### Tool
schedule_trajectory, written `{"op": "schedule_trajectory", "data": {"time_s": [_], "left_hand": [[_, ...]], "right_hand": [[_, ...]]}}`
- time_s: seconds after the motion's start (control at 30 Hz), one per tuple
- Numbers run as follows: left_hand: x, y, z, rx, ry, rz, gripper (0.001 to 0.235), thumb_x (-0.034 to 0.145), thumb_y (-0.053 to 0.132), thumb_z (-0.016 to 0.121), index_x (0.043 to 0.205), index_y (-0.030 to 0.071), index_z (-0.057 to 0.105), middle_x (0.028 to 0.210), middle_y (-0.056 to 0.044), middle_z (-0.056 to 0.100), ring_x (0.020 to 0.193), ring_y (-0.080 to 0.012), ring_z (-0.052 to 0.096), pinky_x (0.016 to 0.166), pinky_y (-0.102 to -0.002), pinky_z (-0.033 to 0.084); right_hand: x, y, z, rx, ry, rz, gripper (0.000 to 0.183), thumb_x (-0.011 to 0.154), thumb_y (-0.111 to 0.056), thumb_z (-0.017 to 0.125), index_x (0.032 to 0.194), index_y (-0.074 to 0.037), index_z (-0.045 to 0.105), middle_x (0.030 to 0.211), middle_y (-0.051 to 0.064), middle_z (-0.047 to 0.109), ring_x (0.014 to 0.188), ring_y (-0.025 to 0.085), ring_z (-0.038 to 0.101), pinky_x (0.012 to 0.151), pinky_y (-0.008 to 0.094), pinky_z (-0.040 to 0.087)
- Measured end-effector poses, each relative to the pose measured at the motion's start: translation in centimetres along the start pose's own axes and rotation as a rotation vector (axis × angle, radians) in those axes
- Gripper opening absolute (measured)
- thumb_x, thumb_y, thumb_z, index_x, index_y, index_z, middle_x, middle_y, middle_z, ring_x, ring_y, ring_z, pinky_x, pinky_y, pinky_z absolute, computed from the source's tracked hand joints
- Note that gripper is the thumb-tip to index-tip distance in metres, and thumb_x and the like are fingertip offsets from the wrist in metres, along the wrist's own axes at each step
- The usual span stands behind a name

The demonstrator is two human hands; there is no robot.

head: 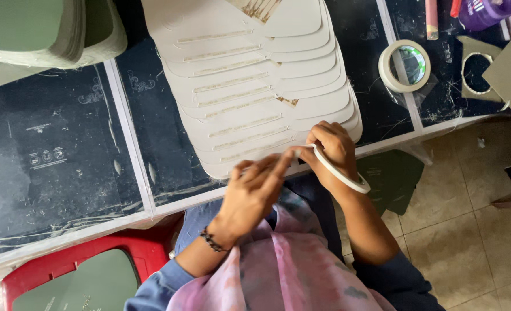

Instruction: The person applies double-sided tape to the edges of multiple white card-shaped objects stacked on a table. They unroll the tape, press it along the edges, and smooth it down with their fingers, repeating the process across the stack.

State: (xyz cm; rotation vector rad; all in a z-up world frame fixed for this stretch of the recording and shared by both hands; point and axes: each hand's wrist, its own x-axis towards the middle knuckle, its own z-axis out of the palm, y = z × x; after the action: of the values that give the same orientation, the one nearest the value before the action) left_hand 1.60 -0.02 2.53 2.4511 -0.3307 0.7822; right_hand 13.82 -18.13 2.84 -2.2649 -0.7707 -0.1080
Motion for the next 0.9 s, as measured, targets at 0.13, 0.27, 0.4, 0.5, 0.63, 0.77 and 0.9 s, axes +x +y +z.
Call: {"op": "schedule_trajectory", "data": {"time_s": [0.13, 0.27, 0.4, 0.5, 0.63, 0.77, 0.9], "left_hand": [[-0.6, 0.3, 0.2, -0.156, 0.027, 0.051, 0.043, 0.100, 0.009, 0.056, 0.142, 0.003, 0.062, 0.123, -0.014, 0.077, 0.114, -0.0275, 0.074, 0.094, -0.038, 0.053], [-2.3, 0.5, -0.5, -0.009, -0.034, 0.080, 0.037, 0.097, 0.013, 0.059, 0.133, 0.012, 0.069, 0.138, -0.018, 0.065, 0.125, -0.0321, 0.066, 0.105, -0.048, 0.044], [-1.3, 0.6, -1.7, 0.050, -0.084, 0.092, 0.030, 0.090, 0.008, 0.068, 0.119, 0.011, 0.075, 0.145, -0.025, 0.062, 0.129, -0.0387, 0.064, 0.106, -0.050, 0.048], [-1.1, -0.2, -0.3, -0.042, -0.061, -0.011, 0.034, 0.097, 0.012, 0.063, 0.130, 0.007, 0.070, 0.130, -0.022, 0.069, 0.118, -0.0371, 0.071, 0.100, -0.044, 0.054], [0.8, -0.2, 0.8, 0.097, -0.076, -0.039, 0.053, 0.089, 0.016, 0.075, 0.138, -0.002, 0.063, 0.140, -0.025, 0.061, 0.122, -0.0400, 0.066, 0.103, -0.048, 0.053], [0.5, 0.1, 2.7, 0.234, -0.142, -0.024, 0.062, 0.087, 0.021, 0.077, 0.141, -0.004, 0.061, 0.143, -0.022, 0.060, 0.125, -0.0344, 0.064, 0.117, -0.047, 0.044], [0.6, 0.1, 2.8, 0.463, -0.133, 0.089, 0.050, 0.092, 0.012, 0.065, 0.139, -0.003, 0.064, 0.137, -0.018, 0.062, 0.119, -0.0311, 0.065, 0.112, -0.046, 0.049]], "right_hand": [[0.6, -0.3, -1.7, 0.067, -0.028, -0.131, 0.034, 0.077, -0.013, 0.093, 0.079, -0.009, 0.059, 0.079, 0.005, 0.060, 0.081, 0.030, 0.064, 0.074, 0.037, 0.051], [0.5, -1.8, -1.5, 0.131, 0.059, -0.104, 0.024, 0.087, -0.006, 0.087, 0.079, -0.008, 0.064, 0.078, 0.007, 0.064, 0.079, 0.029, 0.066, 0.069, 0.033, 0.051], [1.1, -0.6, 0.2, 0.108, 0.036, -0.133, 0.022, 0.091, -0.010, 0.083, 0.081, -0.007, 0.063, 0.081, 0.008, 0.066, 0.077, 0.029, 0.065, 0.071, 0.034, 0.053], [1.6, -2.1, -1.6, 0.146, -0.049, -0.092, 0.010, 0.091, 0.001, 0.077, 0.085, -0.004, 0.070, 0.088, 0.009, 0.071, 0.085, 0.028, 0.071, 0.077, 0.036, 0.057], [0.5, -2.1, -1.3, 0.096, -0.027, -0.008, 0.008, 0.101, -0.006, 0.069, 0.097, -0.004, 0.076, 0.098, 0.010, 0.072, 0.092, 0.030, 0.072, 0.079, 0.039, 0.057], [-0.1, -1.1, 0.1, 0.039, 0.066, -0.003, 0.016, 0.103, -0.010, 0.069, 0.115, -0.001, 0.070, 0.095, 0.014, 0.063, 0.091, 0.036, 0.069, 0.079, 0.046, 0.056], [-1.2, 0.9, 2.1, -0.185, 0.280, -0.168, 0.029, 0.106, -0.017, 0.067, 0.082, -0.004, 0.058, 0.076, 0.012, 0.052, 0.073, 0.039, 0.059, 0.069, 0.047, 0.050]]}}
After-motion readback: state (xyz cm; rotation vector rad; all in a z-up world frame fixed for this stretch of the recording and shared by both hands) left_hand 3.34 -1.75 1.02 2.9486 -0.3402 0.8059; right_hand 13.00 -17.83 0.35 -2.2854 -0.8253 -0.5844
